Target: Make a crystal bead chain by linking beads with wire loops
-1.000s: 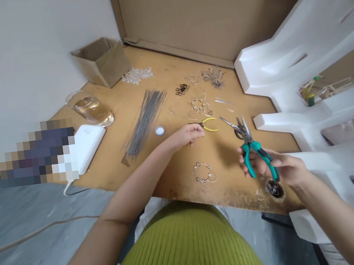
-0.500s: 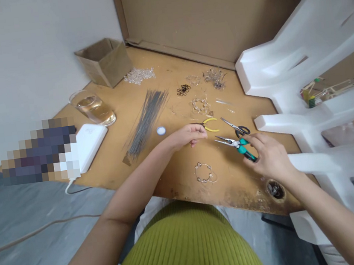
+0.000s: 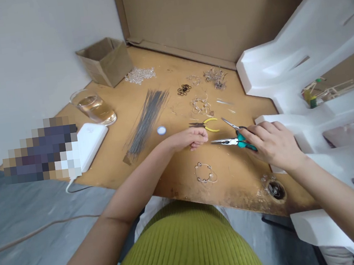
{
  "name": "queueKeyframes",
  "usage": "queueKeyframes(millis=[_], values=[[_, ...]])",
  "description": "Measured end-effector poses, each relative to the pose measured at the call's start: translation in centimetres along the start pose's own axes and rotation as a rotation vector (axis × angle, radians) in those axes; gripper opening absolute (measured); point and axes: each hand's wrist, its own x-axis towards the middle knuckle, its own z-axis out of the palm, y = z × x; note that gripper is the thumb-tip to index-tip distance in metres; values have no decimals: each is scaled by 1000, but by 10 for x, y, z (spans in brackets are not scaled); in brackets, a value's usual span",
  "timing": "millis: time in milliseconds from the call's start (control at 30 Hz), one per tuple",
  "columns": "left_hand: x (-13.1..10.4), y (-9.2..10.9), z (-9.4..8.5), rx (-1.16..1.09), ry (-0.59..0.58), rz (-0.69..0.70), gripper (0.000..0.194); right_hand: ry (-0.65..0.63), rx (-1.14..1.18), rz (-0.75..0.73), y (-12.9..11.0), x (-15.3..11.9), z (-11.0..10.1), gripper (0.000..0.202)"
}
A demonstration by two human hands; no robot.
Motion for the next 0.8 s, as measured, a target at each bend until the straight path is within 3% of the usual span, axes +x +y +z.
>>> queueKeyframes(millis=[500, 800], values=[[-1, 3, 2, -20, -44, -23, 17, -70, 117, -20, 2, 7, -3, 31], [-1, 5, 4, -53, -86, -89, 15, -46, 14, -87, 1, 9, -7, 27]])
